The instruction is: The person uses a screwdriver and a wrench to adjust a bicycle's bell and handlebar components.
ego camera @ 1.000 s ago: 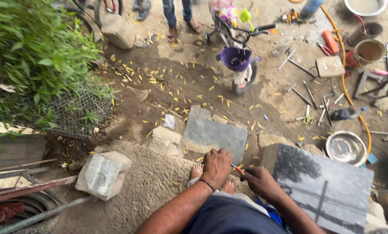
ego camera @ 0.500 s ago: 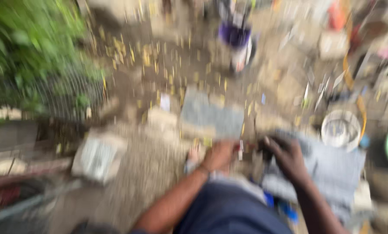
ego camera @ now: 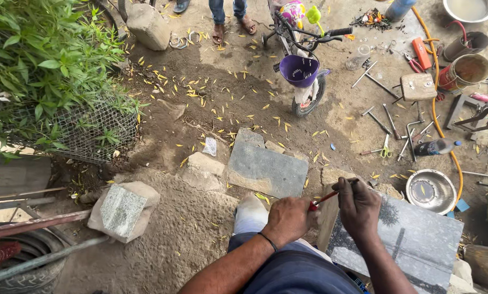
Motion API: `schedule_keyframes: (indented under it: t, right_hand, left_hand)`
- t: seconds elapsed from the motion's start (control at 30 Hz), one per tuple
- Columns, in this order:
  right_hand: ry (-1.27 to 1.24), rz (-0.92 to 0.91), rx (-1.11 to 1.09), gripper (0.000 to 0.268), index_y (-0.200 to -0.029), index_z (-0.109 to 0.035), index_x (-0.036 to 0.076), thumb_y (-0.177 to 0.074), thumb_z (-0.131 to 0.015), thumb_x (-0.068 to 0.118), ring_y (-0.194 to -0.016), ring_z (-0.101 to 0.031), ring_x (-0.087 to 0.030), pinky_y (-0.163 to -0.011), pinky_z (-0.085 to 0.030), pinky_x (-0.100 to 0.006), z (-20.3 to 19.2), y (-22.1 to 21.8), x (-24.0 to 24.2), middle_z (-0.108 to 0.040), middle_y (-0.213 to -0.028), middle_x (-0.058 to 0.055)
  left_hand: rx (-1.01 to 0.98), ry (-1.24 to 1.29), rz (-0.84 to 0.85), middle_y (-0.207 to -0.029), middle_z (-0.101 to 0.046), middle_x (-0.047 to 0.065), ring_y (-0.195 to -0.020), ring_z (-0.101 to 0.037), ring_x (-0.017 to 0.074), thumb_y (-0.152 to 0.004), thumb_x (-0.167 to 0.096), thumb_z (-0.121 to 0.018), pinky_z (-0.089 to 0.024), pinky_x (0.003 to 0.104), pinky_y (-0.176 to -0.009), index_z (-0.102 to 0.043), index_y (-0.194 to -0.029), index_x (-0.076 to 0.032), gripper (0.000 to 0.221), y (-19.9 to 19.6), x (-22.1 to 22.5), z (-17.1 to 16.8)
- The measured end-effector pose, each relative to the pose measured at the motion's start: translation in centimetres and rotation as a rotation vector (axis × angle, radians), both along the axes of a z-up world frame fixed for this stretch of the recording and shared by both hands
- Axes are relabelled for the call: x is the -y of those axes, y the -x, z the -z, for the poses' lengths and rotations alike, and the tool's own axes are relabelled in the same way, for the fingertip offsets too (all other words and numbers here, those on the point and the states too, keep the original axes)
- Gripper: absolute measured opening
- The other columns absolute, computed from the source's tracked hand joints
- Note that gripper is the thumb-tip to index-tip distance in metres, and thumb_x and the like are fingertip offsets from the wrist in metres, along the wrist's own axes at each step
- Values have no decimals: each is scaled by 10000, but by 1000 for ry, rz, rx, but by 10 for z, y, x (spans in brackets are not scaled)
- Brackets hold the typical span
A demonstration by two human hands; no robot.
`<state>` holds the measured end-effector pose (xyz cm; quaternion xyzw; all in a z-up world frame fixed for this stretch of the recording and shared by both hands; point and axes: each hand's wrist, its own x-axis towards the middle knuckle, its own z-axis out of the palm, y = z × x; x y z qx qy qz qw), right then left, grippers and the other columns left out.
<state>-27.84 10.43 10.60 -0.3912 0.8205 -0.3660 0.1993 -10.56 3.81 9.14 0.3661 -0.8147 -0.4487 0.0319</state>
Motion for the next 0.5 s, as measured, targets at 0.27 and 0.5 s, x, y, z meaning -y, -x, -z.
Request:
schedule_keyframes:
  t: [0.27, 0.5]
  right_hand:
    - [29, -54, 133, 185, -941, -738, -6, -910, -744, 177, -645, -640, -86, -562, -506, -260, 33, 22, 31, -707, -740, -38]
    - [182, 142, 341, 140, -1038, -729, -29, -1004, -691, 101, -646, -585, -89, -572, -470, -247, 72, 42, 98, -667, -779, -34]
  left_hand:
    - [-83, -191, 162, -863, -738, 168, -857, -724, 357, -913, -502, -680, -562, 477, -789, -773, -1025, -128, 401, 31, 55, 14]
    - [-275, -287, 342, -882, -737, 174, -872, -727, 346, -913, -512, -683, -557, 441, -821, -759, -1091, -102, 454, 38, 130, 75]
